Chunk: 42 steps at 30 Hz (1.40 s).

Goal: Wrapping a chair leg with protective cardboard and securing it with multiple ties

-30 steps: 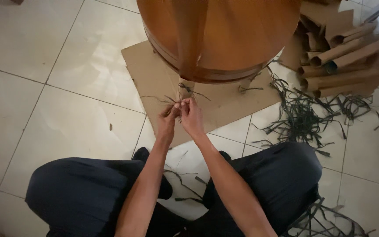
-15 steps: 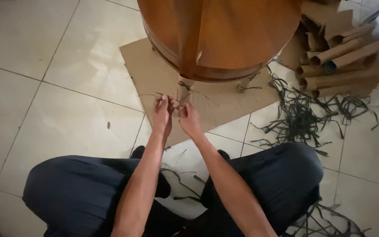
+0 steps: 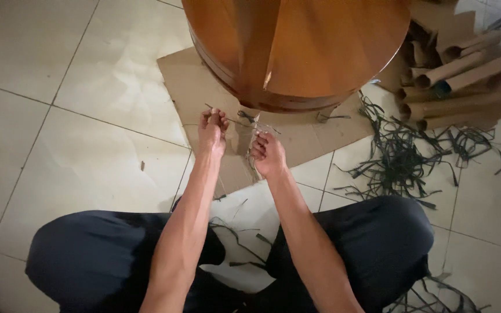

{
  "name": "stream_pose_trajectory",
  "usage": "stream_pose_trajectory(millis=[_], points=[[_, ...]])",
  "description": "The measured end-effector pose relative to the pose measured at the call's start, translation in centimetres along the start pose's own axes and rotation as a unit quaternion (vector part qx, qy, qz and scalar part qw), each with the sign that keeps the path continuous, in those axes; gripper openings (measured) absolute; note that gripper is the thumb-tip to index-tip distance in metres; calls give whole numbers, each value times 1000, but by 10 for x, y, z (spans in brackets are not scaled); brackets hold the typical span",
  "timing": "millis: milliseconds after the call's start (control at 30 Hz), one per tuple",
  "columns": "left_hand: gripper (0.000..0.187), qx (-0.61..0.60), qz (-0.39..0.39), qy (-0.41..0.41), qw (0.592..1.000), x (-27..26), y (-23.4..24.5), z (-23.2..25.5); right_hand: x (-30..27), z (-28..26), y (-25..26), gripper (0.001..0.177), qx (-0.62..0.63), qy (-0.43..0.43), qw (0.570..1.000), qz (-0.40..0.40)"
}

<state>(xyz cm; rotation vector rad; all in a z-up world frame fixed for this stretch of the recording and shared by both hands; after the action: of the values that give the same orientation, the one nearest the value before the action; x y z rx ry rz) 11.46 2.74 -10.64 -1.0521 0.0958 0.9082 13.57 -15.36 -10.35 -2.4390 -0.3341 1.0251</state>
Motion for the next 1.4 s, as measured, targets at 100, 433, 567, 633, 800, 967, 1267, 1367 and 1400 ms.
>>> stream_pose_trajectory(millis=[100, 433, 567, 633, 800, 967, 1267, 1367, 1400], points=[[15, 25, -7, -16, 1000, -10, 0, 12, 6, 8, 2, 10, 37, -5, 999, -12], [18, 535, -234, -212, 783, -32, -25, 26, -42, -16, -20, 9, -50, 25, 998, 31], [15, 566, -258, -215, 753, -41, -33, 29, -46, -21, -31, 14, -64, 42, 997, 13], [15, 563, -266, -212, 753, -50, -40, 34, -47, -21, -29, 11, -76, 51, 996, 18], [20, 587, -277, -229, 725, -59, -47, 37, -47, -21, -25, 12, -106, 74, 991, 27], [20, 737, -223, -231, 594, -53, -47, 28, -70, -23, -34, 13, -101, 36, 991, 81], [11, 582, -195, -90, 785, -41, -27, 21, -72, 5, -44, 9, -135, 18, 978, 156], [15, 538, -154, -50, 827, -38, -16, 14, -81, -1, -56, 11, -127, 19, 980, 155], [15, 538, -153, -49, 827, -34, -13, 11, -82, -1, -56, 11, -128, 18, 979, 155]])
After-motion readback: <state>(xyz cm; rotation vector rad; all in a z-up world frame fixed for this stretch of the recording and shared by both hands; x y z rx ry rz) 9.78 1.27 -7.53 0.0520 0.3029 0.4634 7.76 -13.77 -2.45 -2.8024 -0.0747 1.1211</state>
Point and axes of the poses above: each hand's wrist, its own x-axis towards the middle knuckle, its own y-axis out of the back of the hand, z = x × y, the point moved 6 cm from there along x, towards the middle knuckle, and after that the axes turned 14 degrees about -x, right-handed, at the moved point
